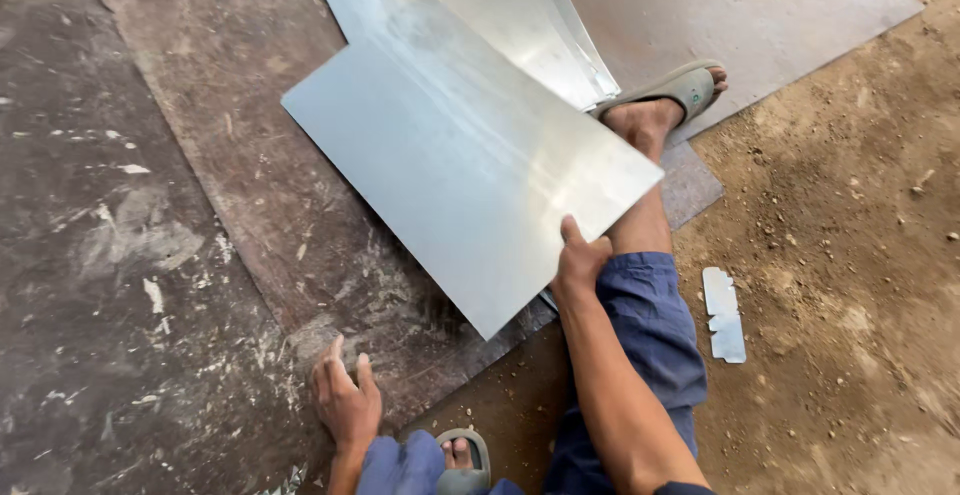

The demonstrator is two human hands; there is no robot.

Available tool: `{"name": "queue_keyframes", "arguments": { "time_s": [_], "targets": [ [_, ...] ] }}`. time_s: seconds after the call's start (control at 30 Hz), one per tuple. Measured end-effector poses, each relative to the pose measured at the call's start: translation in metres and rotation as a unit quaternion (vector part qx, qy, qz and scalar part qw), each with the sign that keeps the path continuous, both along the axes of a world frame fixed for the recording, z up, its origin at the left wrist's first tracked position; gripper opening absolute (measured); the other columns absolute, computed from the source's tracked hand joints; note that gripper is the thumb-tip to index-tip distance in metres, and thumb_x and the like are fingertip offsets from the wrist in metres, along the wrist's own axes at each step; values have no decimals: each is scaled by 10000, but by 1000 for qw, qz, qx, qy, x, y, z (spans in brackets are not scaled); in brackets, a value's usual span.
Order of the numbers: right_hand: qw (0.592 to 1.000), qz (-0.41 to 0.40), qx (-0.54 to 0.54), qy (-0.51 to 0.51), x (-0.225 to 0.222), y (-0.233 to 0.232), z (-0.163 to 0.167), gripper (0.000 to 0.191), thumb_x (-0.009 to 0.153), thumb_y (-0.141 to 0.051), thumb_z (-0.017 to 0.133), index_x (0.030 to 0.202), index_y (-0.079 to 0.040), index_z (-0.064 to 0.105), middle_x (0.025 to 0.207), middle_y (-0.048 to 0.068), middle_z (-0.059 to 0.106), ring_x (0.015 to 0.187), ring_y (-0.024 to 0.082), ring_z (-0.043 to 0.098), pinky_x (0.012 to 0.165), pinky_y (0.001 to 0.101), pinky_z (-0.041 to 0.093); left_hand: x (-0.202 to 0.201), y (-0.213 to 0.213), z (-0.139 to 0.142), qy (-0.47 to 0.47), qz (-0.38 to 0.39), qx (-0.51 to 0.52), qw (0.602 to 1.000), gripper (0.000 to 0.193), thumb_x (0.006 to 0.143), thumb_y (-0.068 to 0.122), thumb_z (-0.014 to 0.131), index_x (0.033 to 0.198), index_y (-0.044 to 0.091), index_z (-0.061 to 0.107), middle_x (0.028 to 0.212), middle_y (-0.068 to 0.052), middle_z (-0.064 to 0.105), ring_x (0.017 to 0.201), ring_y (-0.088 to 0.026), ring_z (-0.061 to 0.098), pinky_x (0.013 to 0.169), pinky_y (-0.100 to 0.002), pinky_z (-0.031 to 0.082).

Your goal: The person sits on the ground cutting thin galvanized metal sheets with tin snips. They trim a small strip off each sheet edge, set cut sheets onto a stack beside them, and continue cutting the next sheet one at a time.

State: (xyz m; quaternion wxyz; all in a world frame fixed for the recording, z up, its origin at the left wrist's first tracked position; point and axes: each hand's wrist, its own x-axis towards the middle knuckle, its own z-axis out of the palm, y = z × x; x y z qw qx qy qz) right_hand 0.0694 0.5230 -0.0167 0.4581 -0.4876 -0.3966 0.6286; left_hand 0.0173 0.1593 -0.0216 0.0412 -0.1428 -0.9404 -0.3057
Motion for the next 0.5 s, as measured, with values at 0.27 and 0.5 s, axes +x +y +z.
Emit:
{"name": "queue_keyframes", "arguments": {
  "time_s": [0.27, 0.5],
  "targets": [
    [998, -36, 51, 5, -156, 86, 8, 358, 896, -69, 758, 1119, 184, 637, 1031, 175, 700, 866, 213, 637, 746, 370, 542, 20, 9, -75, 49, 7, -237, 970, 489, 924, 395, 598, 1373, 209, 552, 1584, -153, 384, 1537, -409, 295, 1264, -602, 235],
    [968, 59, -68, -236, -188, 86, -36, 240, 718, -5, 745, 889, 95, 611, 900, 171, 679, 758, 236, 640, 666, 411, 576, 9, 14, -79, 34, -2, -322, 946, 483, 909, 413, 596, 1345, 212, 544, 1560, -176, 403, 1522, -424, 317, 1278, -618, 266]
  ]
}}
